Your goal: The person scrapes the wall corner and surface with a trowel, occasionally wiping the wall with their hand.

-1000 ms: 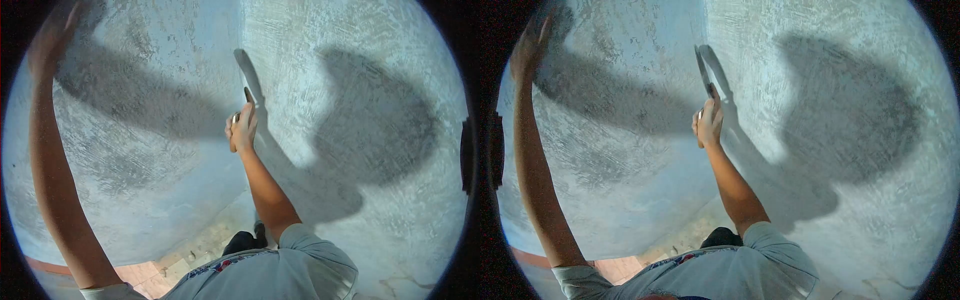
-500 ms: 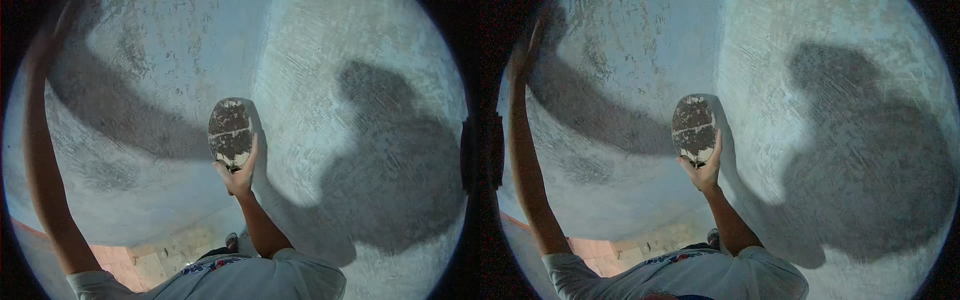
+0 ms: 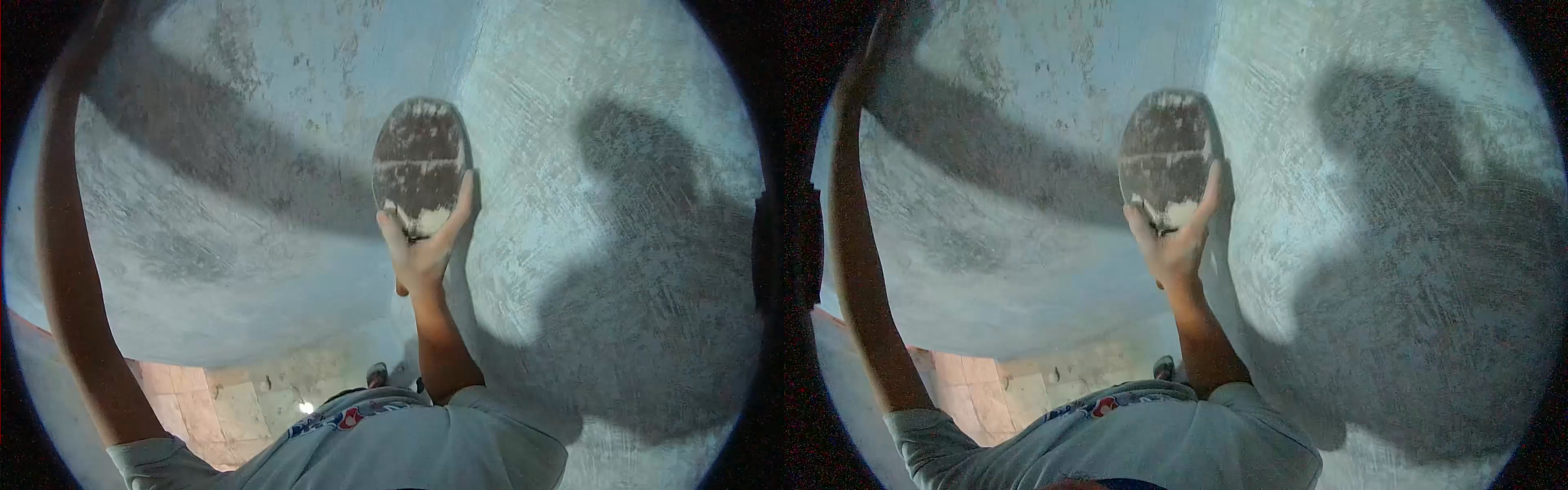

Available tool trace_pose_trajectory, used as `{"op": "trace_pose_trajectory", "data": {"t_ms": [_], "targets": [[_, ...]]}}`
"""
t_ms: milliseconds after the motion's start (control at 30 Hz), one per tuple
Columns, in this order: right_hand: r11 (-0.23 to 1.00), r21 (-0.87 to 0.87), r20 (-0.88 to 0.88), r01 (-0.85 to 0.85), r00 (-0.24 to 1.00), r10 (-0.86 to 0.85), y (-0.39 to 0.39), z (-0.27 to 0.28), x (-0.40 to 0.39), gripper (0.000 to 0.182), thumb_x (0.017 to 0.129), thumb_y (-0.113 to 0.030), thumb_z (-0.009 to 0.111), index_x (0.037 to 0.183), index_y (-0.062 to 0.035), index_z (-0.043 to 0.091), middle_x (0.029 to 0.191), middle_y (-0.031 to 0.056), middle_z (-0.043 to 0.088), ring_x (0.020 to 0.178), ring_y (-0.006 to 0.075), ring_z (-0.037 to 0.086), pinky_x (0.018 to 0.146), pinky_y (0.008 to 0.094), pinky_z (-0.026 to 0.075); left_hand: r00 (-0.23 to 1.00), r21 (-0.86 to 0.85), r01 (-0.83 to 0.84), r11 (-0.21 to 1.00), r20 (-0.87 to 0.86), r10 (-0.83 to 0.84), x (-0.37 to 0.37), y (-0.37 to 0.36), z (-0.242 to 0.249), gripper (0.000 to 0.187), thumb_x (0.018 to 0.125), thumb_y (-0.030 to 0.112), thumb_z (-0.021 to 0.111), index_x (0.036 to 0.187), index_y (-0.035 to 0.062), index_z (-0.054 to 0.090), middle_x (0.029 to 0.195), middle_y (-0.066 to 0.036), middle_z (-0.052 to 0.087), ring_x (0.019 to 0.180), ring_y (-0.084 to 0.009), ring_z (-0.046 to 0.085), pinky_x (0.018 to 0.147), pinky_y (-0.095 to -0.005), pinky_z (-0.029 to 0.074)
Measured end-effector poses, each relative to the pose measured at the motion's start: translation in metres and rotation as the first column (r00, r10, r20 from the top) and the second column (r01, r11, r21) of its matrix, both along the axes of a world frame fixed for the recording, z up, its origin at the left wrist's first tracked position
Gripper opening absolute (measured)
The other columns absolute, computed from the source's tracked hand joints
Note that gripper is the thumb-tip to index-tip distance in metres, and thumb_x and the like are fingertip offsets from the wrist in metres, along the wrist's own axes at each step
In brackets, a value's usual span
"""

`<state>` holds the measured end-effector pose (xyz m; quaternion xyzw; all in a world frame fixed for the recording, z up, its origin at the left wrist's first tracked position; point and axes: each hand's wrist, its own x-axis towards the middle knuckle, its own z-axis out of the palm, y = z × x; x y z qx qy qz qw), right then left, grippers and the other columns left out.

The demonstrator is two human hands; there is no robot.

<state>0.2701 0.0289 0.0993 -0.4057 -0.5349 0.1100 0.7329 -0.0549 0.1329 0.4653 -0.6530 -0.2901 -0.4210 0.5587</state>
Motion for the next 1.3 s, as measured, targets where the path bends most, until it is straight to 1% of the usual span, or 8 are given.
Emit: {"op": "trace_pose_trajectory", "data": {"t_ms": [67, 133, 500, 633, 867, 1033, 1167, 1300], "targets": [[0.995, 0.049, 0.098, 0.083, 0.991, -0.088, 0.004, 0.009, 0.005, 0.114, 0.087, -0.011, 0.084, 0.169, 0.0005, 0.006, 0.152, 0.0290, 0.040, 0.130, 0.0352, 0.056, 0.106, 0.0455, 0.052, 0.994, 0.086, -0.096, 0.992, 0.058, 0.091, -0.003, -0.003, -0.001, 0.063, 0.102, 0.039, 0.061, 0.159, 0.0150, 0.050, 0.166, -0.015, 0.047, 0.150, -0.0411, 0.047, 0.122, -0.0541, 0.040], [0.992, -0.006, -0.147, -0.128, 0.981, 0.126, -0.007, -0.004, 0.001, 0.113, 0.086, -0.005, 0.083, 0.168, 0.0015, 0.006, 0.152, 0.0285, 0.039, 0.128, 0.0339, 0.057, 0.105, 0.0445, 0.053, 0.992, 0.147, -0.126, 0.981, 0.042, 0.121, -0.004, -0.005, -0.002, 0.064, 0.102, 0.042, 0.059, 0.159, 0.0150, 0.049, 0.166, -0.016, 0.049, 0.150, -0.0412, 0.047, 0.122, -0.0534, 0.040], [0.975, -0.125, -0.161, -0.185, 0.973, 0.164, -0.021, 0.002, 0.015, 0.114, 0.086, -0.007, 0.084, 0.168, -0.0002, 0.004, 0.153, 0.0292, 0.040, 0.131, 0.0357, 0.057, 0.106, 0.0448, 0.054, 0.996, 0.058, -0.078, 0.995, 0.059, 0.074, 0.008, -0.009, -0.008, 0.064, 0.103, 0.044, 0.057, 0.160, 0.0149, 0.049, 0.165, -0.015, 0.050, 0.151, -0.0395, 0.047, 0.123, -0.0500, 0.039], [0.997, -0.018, 0.004, -0.078, 0.997, 0.078, -0.012, -0.056, 0.007, 0.116, 0.087, -0.011, 0.084, 0.168, 0.0007, 0.002, 0.154, 0.0308, 0.038, 0.136, 0.0373, 0.053, 0.109, 0.0470, 0.051, 0.994, 0.057, -0.072, 0.996, 0.087, 0.067, 0.007, -0.009, -0.008, 0.064, 0.104, 0.044, 0.057, 0.160, 0.0148, 0.048, 0.165, -0.015, 0.050, 0.151, -0.0388, 0.047, 0.123, -0.0488, 0.038], [1.000, 0.006, 0.031, 0.010, 0.999, -0.010, -0.002, 0.029, 0.011, 0.118, 0.085, -0.009, 0.085, 0.169, -0.0002, 0.001, 0.153, 0.0321, 0.038, 0.134, 0.0382, 0.054, 0.108, 0.0477, 0.051, 0.987, 0.020, -0.034, 0.999, 0.160, 0.031, 0.012, -0.010, -0.017, 0.065, 0.105, 0.046, 0.056, 0.161, 0.0148, 0.048, 0.164, -0.015, 0.051, 0.151, -0.0378, 0.047, 0.124, -0.0467, 0.038], [0.987, -0.073, 0.252, 0.146, 0.960, -0.124, -0.019, -0.056, -0.001, 0.118, 0.085, -0.006, 0.085, 0.168, -0.0021, 0.002, 0.153, 0.0296, 0.040, 0.134, 0.0359, 0.055, 0.107, 0.0456, 0.053, 0.979, -0.018, 0.000, 1.000, 0.206, 0.003, 0.025, -0.021, -0.025, 0.065, 0.105, 0.046, 0.055, 0.161, 0.0147, 0.047, 0.164, -0.015, 0.052, 0.151, -0.0370, 0.047, 0.124, -0.0452, 0.037], [0.993, -0.117, -0.061, -0.020, 0.998, 0.013, -0.025, 0.024, -0.008, 0.113, 0.086, -0.007, 0.085, 0.169, -0.0035, 0.007, 0.148, 0.0275, 0.047, 0.130, 0.0333, 0.058, 0.108, 0.0428, 0.051, 0.969, -0.044, 0.003, 0.999, 0.247, 0.008, 0.005, 0.001, -0.025, 0.065, 0.106, 0.047, 0.054, 0.162, 0.0147, 0.047, 0.163, -0.015, 0.052, 0.152, -0.0356, 0.047, 0.125, -0.0441, 0.037], [0.989, -0.117, 0.098, 0.095, 0.992, -0.084, -0.026, 0.003, 0.004, 0.115, 0.085, -0.008, 0.086, 0.169, -0.0039, 0.008, 0.150, 0.0283, 0.045, 0.133, 0.0350, 0.054, 0.111, 0.0432, 0.048, 0.975, -0.066, 0.029, 0.997, 0.222, -0.013, -0.016, 0.019, -0.020, 0.064, 0.107, 0.049, 0.053, 0.162, 0.0155, 0.047, 0.167, -0.012, 0.049, 0.154, -0.0337, 0.045, 0.126, -0.0444, 0.036]]}}
